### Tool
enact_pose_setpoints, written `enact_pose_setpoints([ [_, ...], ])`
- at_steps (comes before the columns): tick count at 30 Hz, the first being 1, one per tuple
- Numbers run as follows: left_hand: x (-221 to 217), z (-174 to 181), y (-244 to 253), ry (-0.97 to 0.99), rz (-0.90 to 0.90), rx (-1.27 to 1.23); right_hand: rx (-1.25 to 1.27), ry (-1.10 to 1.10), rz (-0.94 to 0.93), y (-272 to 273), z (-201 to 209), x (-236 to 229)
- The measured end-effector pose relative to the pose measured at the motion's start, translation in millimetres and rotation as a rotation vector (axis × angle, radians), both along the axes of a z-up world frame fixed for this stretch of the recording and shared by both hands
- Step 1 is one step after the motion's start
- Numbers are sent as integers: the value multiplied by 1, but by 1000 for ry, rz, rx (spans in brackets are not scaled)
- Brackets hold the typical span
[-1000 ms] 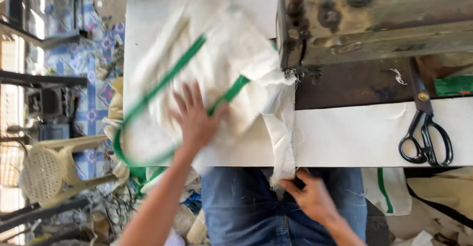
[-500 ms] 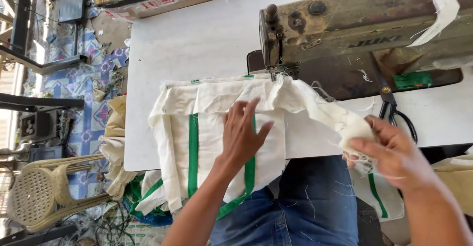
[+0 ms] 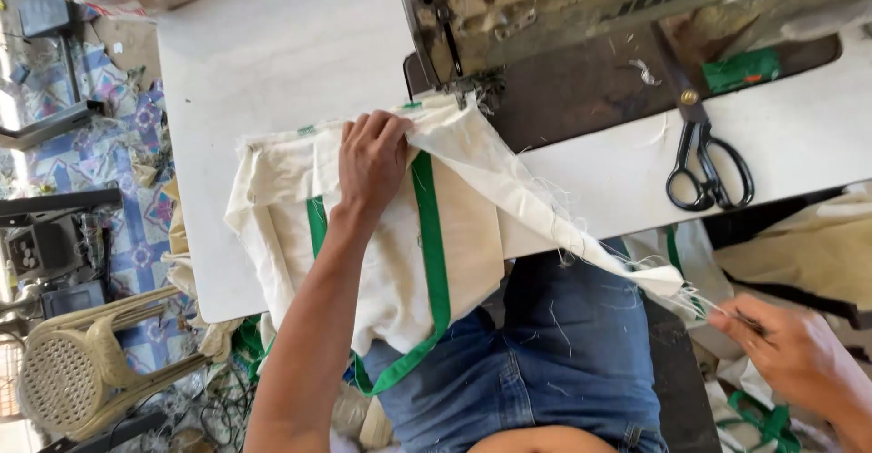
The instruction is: A person uses an industrial sewing machine to stitch a fabric bag and then trims the excess material with scissors.
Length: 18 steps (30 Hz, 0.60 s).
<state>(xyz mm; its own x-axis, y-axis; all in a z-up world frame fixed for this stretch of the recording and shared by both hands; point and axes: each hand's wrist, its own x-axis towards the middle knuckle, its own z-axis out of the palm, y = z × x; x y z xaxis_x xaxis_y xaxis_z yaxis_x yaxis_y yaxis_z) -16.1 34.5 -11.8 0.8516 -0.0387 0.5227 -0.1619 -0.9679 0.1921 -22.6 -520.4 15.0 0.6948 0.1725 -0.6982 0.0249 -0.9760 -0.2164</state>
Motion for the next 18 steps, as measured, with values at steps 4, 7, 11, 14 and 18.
enact_pose_setpoints([
  [4,0,2,-1,1,-26,-130,-698,72,720,-183,-179,-51],
  [7,-1,2,-1,31,-9,-147,-879,137,409,-155,-147,-54],
  [11,-3,3,-7,74,19,-176,-160,-572,297,57,-3,-29],
  [14,-4,4,-13,44,60,-230,842,-955,264,181,24,-6],
  [18,-7,0,-10,16,94,-262,623,-963,624,247,11,8],
])
